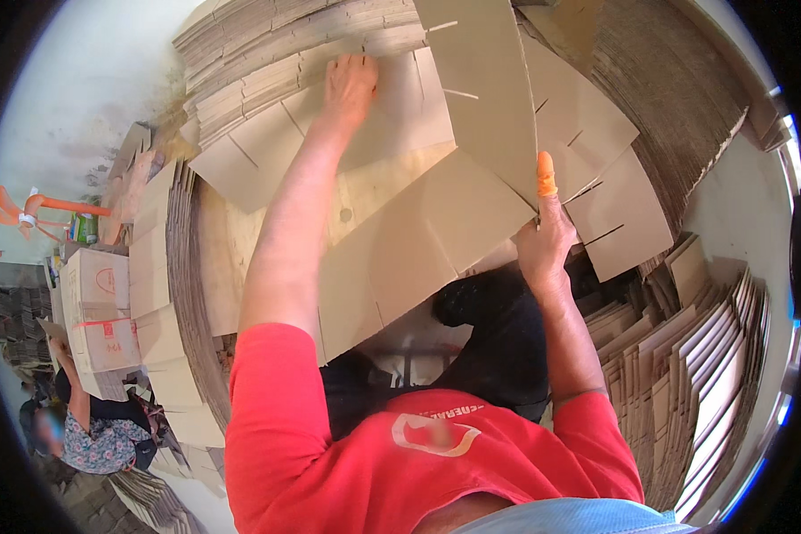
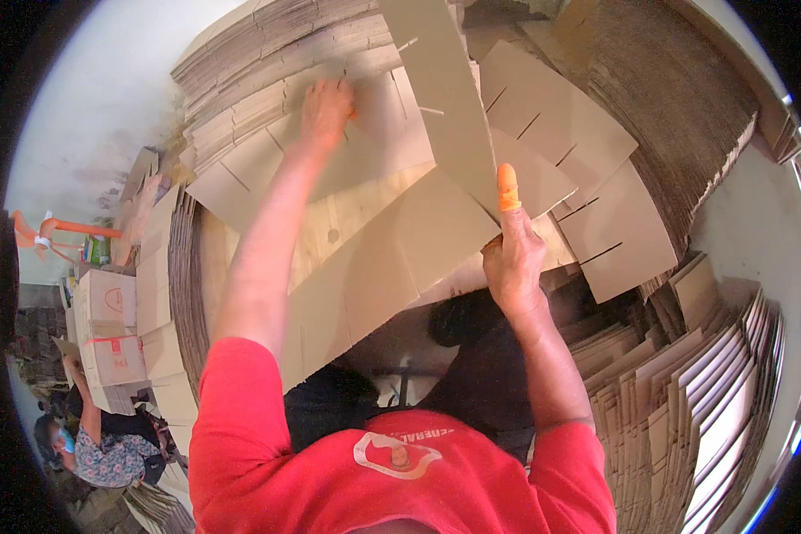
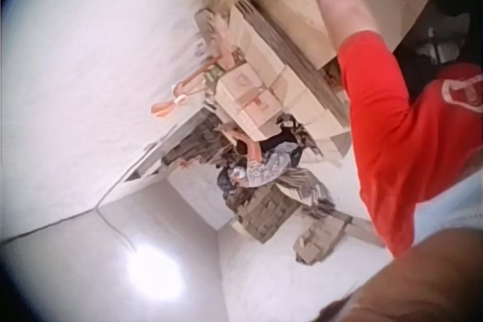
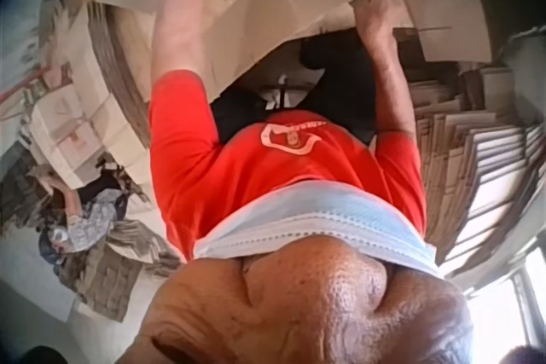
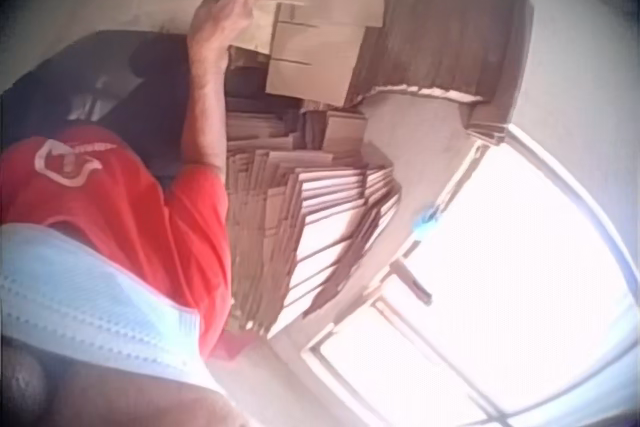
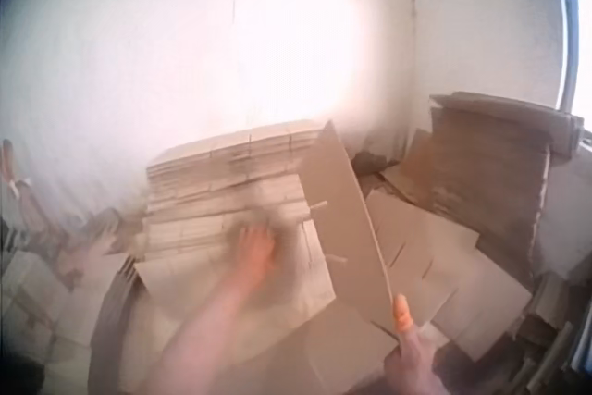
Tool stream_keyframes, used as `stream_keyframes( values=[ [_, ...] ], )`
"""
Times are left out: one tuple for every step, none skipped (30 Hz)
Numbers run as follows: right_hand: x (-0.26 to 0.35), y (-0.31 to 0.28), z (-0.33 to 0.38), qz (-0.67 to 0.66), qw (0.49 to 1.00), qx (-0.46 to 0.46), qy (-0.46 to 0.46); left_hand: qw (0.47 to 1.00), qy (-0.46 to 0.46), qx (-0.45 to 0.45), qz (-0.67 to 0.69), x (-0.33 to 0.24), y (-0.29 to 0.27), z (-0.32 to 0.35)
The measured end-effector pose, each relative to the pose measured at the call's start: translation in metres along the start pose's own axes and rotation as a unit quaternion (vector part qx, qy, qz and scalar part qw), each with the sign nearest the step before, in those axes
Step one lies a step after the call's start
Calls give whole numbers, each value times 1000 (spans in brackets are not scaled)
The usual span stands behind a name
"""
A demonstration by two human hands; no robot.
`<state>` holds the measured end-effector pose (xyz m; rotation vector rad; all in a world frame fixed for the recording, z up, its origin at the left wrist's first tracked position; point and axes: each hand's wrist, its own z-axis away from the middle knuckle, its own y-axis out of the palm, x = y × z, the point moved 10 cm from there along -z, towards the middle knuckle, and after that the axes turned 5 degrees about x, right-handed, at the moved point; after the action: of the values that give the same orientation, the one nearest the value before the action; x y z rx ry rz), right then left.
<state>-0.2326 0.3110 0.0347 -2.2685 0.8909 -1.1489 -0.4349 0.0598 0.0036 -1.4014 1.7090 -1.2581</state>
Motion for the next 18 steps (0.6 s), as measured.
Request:
stream_keyframes(
  values=[
    [-2,3,0,0,1000,7,10,1000,8,-6,7,4,0,2],
    [-3,5,-1,1,1000,10,20,1000,18,-16,14,6,-5,1],
    [-4,6,-2,2,999,14,29,999,31,-16,22,6,-8,3],
    [1,6,-3,-1,1000,4,13,998,43,-16,31,5,-10,7],
    [5,4,-5,-1,1000,-7,-3,997,57,-18,41,1,-16,9],
    [10,2,-6,-1,1000,-19,-20,997,61,-8,49,-3,-19,11],
    [12,1,-7,-8,1000,-17,-23,996,65,2,57,-8,-22,12],
    [16,0,-9,-16,999,-15,-30,996,66,12,64,-11,-24,15],
    [20,-1,-10,-24,999,-12,-36,993,85,10,81,-18,-30,18],
    [18,2,-10,-26,999,6,-25,990,104,9,97,-25,-35,22],
    [15,4,-9,-28,999,23,-16,986,123,6,113,-31,-39,25],
    [12,6,-8,-29,999,40,-6,983,134,-20,121,-36,-48,30],
    [11,7,-7,-26,998,50,-3,980,144,-45,129,-41,-56,34],
    [11,8,-5,-23,998,61,1,976,155,-70,137,-45,-65,39],
    [11,9,-3,-20,997,72,5,976,149,-82,139,-47,-72,41],
    [13,10,-1,-26,997,77,2,975,142,-94,142,-48,-78,42],
    [15,10,1,-33,996,82,-2,974,136,-107,145,-49,-86,43],
    [16,11,3,-39,995,86,-5,970,145,-114,161,-52,-94,46]
  ],
)
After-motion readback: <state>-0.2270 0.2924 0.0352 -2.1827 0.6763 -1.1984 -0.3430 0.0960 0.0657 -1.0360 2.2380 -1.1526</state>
